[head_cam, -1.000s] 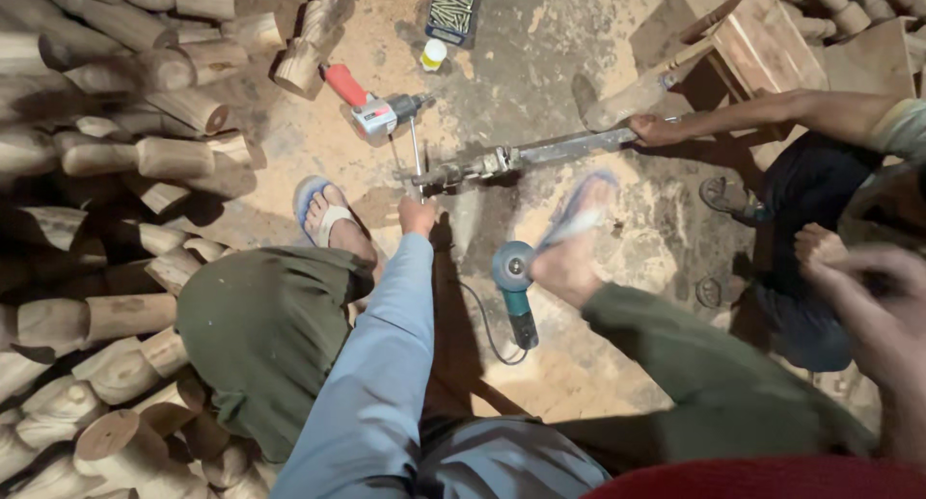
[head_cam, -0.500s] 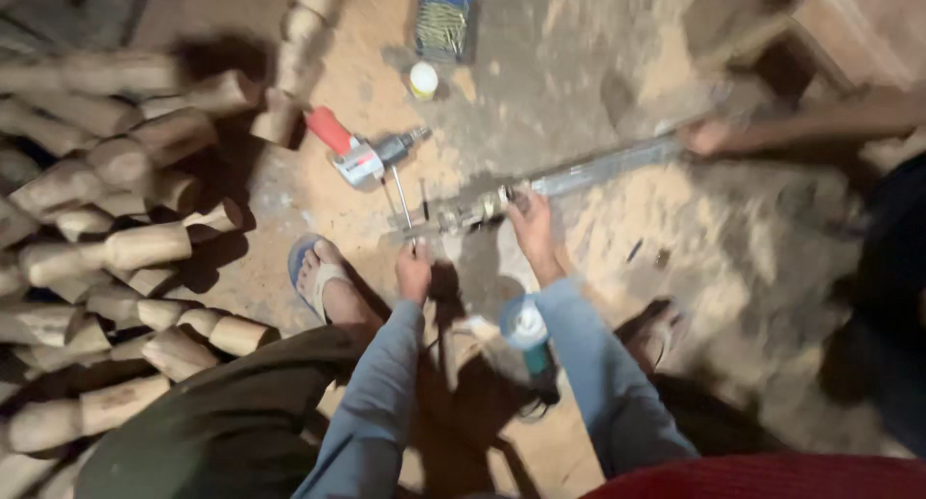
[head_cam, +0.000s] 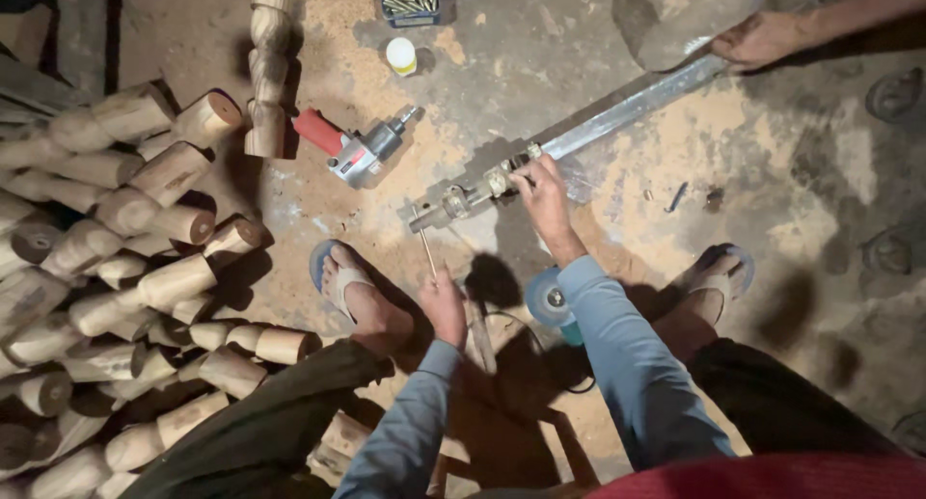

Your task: The person sits on the floor and uses a wrench to tighten a metal clamp on a long metal bar. They then use an angle grinder to smooth the metal surface, creating sparks. Finally, they assemble small metal components by hand.

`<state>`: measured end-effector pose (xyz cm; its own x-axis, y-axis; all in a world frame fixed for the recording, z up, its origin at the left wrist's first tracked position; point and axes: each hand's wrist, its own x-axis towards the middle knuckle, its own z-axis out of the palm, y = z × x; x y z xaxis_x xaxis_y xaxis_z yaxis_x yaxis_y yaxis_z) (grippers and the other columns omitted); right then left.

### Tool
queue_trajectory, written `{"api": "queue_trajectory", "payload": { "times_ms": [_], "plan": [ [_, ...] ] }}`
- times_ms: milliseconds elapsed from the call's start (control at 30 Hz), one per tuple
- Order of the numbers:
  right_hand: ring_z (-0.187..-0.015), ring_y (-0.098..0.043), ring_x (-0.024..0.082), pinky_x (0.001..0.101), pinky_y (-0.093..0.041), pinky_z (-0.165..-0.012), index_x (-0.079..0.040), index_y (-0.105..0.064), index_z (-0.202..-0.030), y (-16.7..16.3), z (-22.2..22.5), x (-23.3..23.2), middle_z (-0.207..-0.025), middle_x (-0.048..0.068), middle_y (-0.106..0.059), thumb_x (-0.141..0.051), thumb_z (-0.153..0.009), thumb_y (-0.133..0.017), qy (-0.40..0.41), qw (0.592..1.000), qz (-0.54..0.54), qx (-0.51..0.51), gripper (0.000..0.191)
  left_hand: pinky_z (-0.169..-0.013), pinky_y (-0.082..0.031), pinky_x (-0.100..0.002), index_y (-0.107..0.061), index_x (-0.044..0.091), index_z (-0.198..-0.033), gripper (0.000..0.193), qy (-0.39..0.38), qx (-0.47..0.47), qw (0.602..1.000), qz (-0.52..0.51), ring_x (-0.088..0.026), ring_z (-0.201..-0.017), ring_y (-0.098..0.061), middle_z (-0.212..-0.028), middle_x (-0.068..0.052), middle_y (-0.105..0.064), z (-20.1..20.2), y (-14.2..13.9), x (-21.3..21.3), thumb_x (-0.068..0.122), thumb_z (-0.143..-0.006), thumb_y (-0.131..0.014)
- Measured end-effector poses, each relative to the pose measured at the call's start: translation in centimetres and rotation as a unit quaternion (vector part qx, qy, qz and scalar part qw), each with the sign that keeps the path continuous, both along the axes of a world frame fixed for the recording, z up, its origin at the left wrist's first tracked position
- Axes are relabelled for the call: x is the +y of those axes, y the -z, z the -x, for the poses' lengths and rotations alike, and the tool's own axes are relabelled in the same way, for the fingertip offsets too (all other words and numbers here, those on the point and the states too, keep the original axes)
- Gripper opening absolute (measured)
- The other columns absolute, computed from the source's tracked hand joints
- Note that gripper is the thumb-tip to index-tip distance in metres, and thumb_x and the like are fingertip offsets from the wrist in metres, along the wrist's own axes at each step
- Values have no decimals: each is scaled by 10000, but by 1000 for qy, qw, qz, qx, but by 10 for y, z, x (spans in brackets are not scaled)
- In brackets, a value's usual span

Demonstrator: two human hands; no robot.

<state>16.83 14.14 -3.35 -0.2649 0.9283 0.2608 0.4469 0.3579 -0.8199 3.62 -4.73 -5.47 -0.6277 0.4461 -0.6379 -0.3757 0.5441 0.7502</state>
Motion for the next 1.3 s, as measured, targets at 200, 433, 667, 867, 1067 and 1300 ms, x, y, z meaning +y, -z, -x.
{"api": "queue_trajectory", "payload": {
  "times_ms": [200, 433, 667, 867, 1067, 1300],
  "plan": [
    [-868, -630, 209, 338, -534, -780, -58, -625, -1176, -13, -33, -12, -1007, 87, -646, -91, -858, -816, 88, 981, 154, 79, 372, -856, -506, -395, -608, -29, -1248, 395, 87, 245, 940, -221, -259, -970, -611, -1104, -126, -666, 100, -65, 108, 293, -1025, -653],
    [-917, -627, 292, 384, -518, -816, -45, -663, -1211, -18, -27, 3, -1008, 144, -615, -52, -858, -798, -56, 990, 121, -32, 377, -1068, -400, -383, -314, 4, -1485, 692, 111, 88, 977, -162, -232, -1288, -512, -1435, -161, -506, 63, -2, 60, 357, -1020, -685],
    [-979, -612, 361, 414, -507, -847, -54, -661, -1075, -17, -16, 16, -1006, 165, -606, -46, -927, -755, -84, 994, 6, -63, 175, -888, -388, -336, -413, -58, -1508, 572, 96, 71, 990, -70, -198, -1062, -499, -1187, -120, -534, 41, 13, 51, 373, -1161, -560],
    [-852, -652, 272, 379, -538, -750, -30, -582, -1067, -20, -26, 21, -943, 129, -639, -37, -969, -711, 23, 983, 120, 139, 163, -647, -470, -245, -294, 113, -1578, 597, 31, 77, 975, -206, -94, -803, -540, -1047, -25, -614, 36, -73, 80, 314, -1069, -536],
    [-728, -611, 103, 279, -514, -677, -32, -584, -1172, -53, -71, -47, -788, 43, -640, -37, -899, -757, 85, 943, 260, 192, 322, -1067, -480, -330, -515, -8, -1512, 465, 344, 131, 904, -217, -164, -1258, -609, -1427, -115, -636, 4, -86, 106, 246, -1142, -636],
    [-889, -669, 153, 290, -544, -796, -22, -706, -1122, -21, -171, -41, -981, 81, -755, -78, -986, -705, 244, 947, 154, 142, 147, -768, -515, -344, -618, 27, -1123, 148, 58, -433, 889, -139, -219, -857, -598, -1024, -112, -615, -86, -4, 54, 165, -1086, -577]
  ]
}}
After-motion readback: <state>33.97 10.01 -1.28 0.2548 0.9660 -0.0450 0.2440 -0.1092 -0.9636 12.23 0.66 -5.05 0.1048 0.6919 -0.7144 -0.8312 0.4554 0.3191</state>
